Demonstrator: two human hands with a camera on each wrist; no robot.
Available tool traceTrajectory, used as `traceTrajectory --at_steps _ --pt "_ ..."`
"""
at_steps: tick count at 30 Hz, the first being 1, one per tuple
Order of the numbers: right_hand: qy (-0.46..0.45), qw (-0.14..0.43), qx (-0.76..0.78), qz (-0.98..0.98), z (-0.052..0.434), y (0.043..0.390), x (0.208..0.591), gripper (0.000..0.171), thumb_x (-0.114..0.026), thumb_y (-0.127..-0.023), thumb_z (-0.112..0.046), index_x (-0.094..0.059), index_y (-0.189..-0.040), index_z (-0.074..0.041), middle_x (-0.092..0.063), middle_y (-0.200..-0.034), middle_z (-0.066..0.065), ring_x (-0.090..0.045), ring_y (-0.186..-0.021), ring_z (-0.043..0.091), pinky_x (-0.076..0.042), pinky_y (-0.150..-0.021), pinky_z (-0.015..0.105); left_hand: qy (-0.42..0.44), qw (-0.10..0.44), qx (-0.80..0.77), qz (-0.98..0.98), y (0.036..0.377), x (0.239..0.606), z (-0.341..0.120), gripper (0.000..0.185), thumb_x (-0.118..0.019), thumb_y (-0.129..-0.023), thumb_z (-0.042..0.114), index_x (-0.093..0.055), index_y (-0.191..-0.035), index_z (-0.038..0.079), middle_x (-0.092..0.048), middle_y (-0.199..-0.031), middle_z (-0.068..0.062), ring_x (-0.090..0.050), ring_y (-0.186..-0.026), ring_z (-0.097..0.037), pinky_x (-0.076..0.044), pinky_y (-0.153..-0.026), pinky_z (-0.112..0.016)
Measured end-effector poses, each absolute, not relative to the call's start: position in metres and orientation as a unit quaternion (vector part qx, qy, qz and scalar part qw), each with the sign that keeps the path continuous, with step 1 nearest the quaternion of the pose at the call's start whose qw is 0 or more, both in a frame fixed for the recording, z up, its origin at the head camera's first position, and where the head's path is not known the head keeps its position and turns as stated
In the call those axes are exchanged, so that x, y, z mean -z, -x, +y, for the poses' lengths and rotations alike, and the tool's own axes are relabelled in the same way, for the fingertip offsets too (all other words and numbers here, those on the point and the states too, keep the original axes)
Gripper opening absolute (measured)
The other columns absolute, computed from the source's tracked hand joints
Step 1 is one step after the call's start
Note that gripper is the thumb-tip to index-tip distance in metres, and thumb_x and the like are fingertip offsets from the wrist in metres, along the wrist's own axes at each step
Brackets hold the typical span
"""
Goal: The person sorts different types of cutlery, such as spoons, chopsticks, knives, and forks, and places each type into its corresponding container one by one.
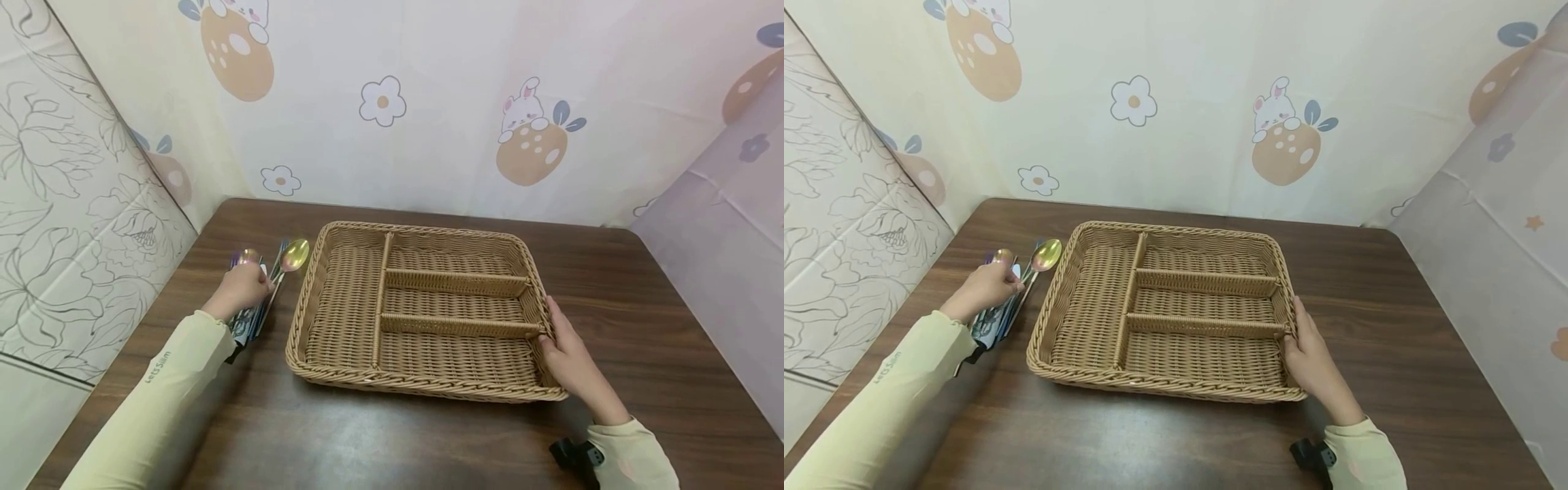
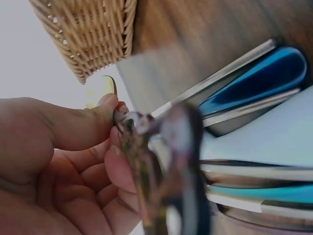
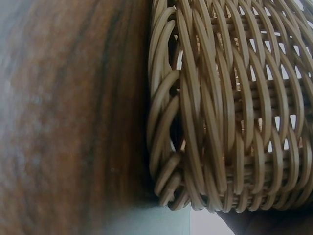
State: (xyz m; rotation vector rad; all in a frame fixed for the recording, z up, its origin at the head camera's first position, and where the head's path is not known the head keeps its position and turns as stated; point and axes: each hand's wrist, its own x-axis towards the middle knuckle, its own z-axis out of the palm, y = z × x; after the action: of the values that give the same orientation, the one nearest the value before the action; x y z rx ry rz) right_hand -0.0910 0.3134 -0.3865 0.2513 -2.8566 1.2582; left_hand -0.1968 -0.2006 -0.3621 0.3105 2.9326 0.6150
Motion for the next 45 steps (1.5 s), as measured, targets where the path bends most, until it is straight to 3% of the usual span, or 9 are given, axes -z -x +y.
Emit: traceTrajectory --at_steps 7,12,28,36,45 --pt "-0.086 0.010 -0.403 -0.911 0.314 0.091 0.387 0.068 -0.034 -0.095 0.008 0.005 -0.150 -0.001 0.001 -0.151 0.035 -0.003 -0.136 0.053 -0.009 -0.103 0.067 -0.083 0.069 -0.214 0.971 0.195 0.348 -0.198 0.022 -0.059 -0.091 0.009 -0.068 -0.074 -0.002 -0.058 -0.071 -0.008 -0.051 -0.062 -0.024 -0.042 -0.061 -0.041" --pt "-0.086 0.013 -0.404 -0.911 0.314 0.091 0.387 0.068 -0.034 -0.095 0.008 0.005 -0.150 0.000 0.001 -0.150 0.035 -0.003 -0.136 0.053 -0.008 -0.104 0.067 -0.075 0.070 -0.223 0.969 0.193 0.332 -0.193 0.018 -0.058 -0.092 0.009 -0.069 -0.089 -0.005 -0.065 -0.086 -0.014 -0.054 -0.067 -0.025 -0.044 -0.062 -0.040" --pt "-0.086 0.012 -0.404 -0.911 0.314 0.091 0.386 0.068 -0.034 -0.095 0.007 0.004 -0.150 0.000 0.000 -0.150 0.036 -0.005 -0.135 0.054 -0.009 -0.103 0.067 -0.148 0.051 -0.191 0.969 0.189 0.296 -0.149 0.007 -0.067 -0.087 0.012 -0.069 -0.085 0.005 -0.067 -0.084 -0.008 -0.054 -0.067 -0.022 -0.043 -0.057 -0.039" --pt "-0.085 0.011 -0.405 -0.910 0.313 0.091 0.384 0.067 -0.034 -0.095 0.008 0.004 -0.150 0.001 0.000 -0.150 0.036 -0.004 -0.135 0.054 -0.009 -0.103 0.067 -0.195 0.048 -0.167 0.965 0.192 0.286 -0.117 0.006 -0.067 -0.086 0.010 -0.072 -0.089 0.009 -0.069 -0.086 -0.003 -0.062 -0.073 -0.021 -0.049 -0.064 -0.042" --pt "-0.078 0.005 -0.413 -0.908 0.313 0.089 0.384 0.068 -0.035 -0.096 0.007 0.005 -0.151 -0.002 0.001 -0.151 0.035 -0.004 -0.135 0.054 -0.011 -0.102 0.068 -0.229 0.058 -0.147 0.960 0.199 0.278 -0.076 0.005 -0.068 -0.087 0.014 -0.071 -0.086 0.011 -0.067 -0.086 -0.001 -0.059 -0.080 -0.020 -0.050 -0.070 -0.041"
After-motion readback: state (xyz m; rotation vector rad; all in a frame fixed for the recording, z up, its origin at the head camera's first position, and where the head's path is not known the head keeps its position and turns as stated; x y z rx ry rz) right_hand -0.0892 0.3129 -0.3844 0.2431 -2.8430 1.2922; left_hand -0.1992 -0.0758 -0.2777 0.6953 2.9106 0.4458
